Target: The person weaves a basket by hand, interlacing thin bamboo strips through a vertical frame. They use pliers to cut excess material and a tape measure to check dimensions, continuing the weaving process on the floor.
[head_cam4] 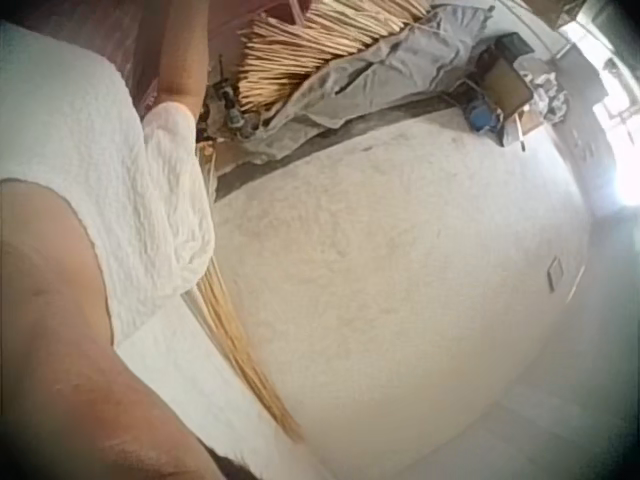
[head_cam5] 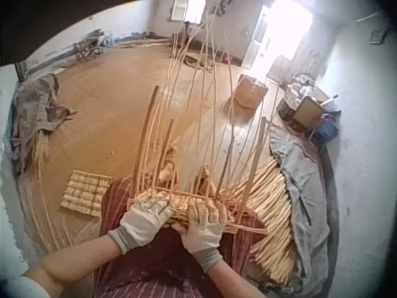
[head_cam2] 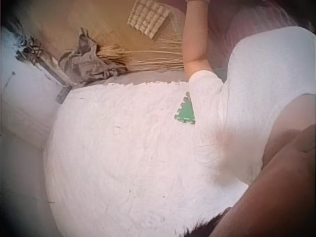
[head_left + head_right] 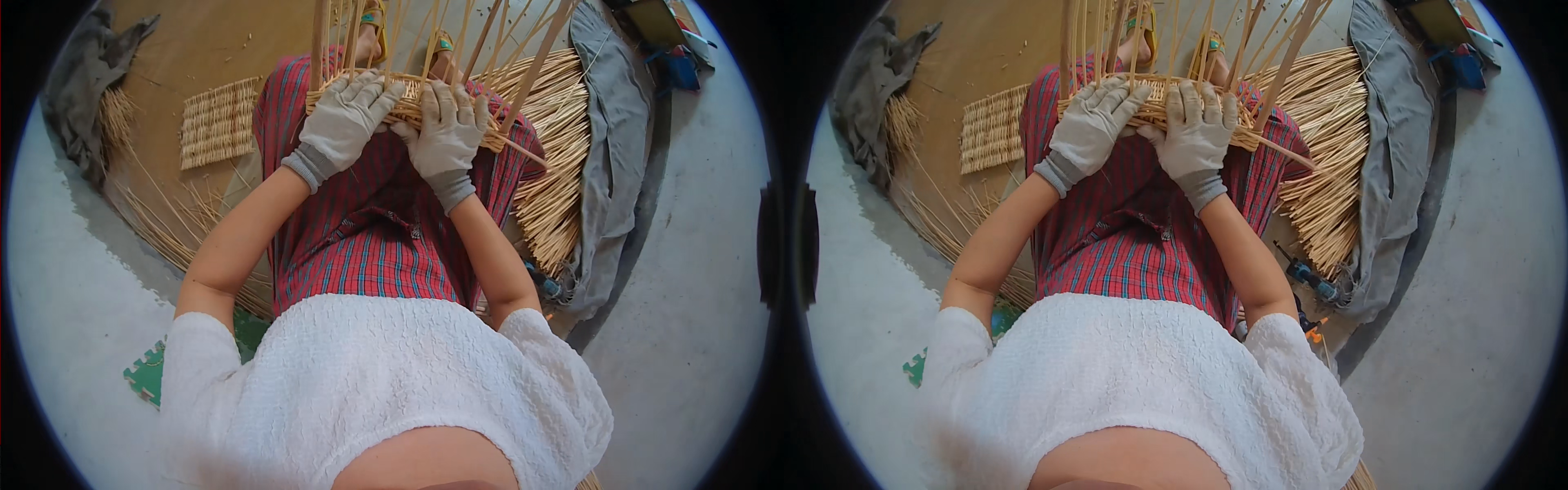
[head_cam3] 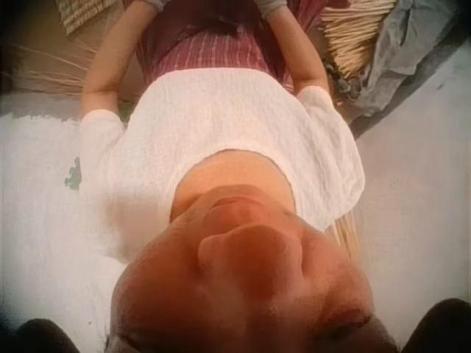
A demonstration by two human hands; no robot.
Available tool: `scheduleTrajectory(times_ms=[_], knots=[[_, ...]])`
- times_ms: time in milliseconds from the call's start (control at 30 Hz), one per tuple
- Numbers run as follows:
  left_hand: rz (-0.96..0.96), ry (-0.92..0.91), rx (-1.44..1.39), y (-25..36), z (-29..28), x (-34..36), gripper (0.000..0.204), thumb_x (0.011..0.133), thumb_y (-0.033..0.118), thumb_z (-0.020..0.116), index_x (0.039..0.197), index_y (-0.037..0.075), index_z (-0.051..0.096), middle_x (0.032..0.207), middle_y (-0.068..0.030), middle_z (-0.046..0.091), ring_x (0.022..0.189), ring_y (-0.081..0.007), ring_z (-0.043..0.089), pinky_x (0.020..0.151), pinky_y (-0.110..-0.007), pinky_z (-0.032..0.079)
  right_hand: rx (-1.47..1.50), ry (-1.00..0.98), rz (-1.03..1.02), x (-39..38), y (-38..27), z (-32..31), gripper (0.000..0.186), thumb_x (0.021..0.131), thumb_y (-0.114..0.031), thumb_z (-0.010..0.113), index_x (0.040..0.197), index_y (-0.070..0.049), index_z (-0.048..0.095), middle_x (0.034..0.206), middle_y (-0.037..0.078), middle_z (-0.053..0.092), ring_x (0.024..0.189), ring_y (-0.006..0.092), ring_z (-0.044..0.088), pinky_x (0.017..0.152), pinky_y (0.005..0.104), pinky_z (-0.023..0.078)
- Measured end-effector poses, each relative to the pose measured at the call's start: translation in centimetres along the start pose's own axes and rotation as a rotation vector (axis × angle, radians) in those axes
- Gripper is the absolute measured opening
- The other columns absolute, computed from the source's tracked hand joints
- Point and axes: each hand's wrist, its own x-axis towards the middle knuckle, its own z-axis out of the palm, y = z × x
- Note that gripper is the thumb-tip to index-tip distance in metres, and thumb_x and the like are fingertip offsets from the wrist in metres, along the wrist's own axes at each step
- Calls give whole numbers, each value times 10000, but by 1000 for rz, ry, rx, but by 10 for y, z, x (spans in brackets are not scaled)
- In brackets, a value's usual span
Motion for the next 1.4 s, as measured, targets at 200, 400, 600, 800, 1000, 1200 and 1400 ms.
scheduleTrajectory(times_ms=[200,400,600,800,1000,1200,1400], knots=[[-1,6,24,0,-1,8,613,936,187,658,1533,161,523,1345,-108,663,1291,-276,611,1111,-430,421,65,108,28,-9,4,25,700,839,-594,706,1310,-81,636,1316,90,621,1259,327,556,1140,569,338],[-40,13,-19,7,3,2,554,878,138,671,1430,149,624,1225,-100,691,1141,-271,653,1021,-431,453,51,181,44,-13,-2,36,595,771,-547,771,1186,-139,651,1133,54,624,1077,293,585,966,509,414],[-54,75,32,5,16,6,610,809,77,656,1412,175,639,1218,-90,697,1145,-274,652,1014,-435,469,39,170,72,-7,-2,41,556,763,-548,780,1132,-156,640,1026,34,632,987,280,591,884,486,421],[-106,126,-22,11,-21,4,605,858,288,774,1432,189,611,1307,-62,631,1259,-276,575,1144,-499,384,217,97,-19,-13,40,-27,852,713,-529,867,1431,-155,600,1406,56,566,1382,293,491,1160,521,346],[-143,17,-54,46,-24,34,694,863,334,791,1493,192,536,1329,-52,644,1303,-281,561,1201,-493,328,87,99,62,-28,50,-15,808,783,-652,751,1367,-109,620,1349,65,614,1315,297,541,1148,539,343],[-246,35,-203,41,2,30,778,832,300,812,1526,149,495,1244,-98,710,1177,-317,645,1109,-459,407,41,174,72,-26,42,11,688,890,-705,607,1250,-119,639,1149,58,660,1089,299,616,984,511,404],[-248,156,-223,39,9,25,663,806,246,802,1427,131,598,1110,-127,730,1075,-346,659,1007,-455,475,87,69,133,-22,33,14,622,859,-648,666,1201,-128,650,1114,68,652,1061,307,611,961,521,402]])
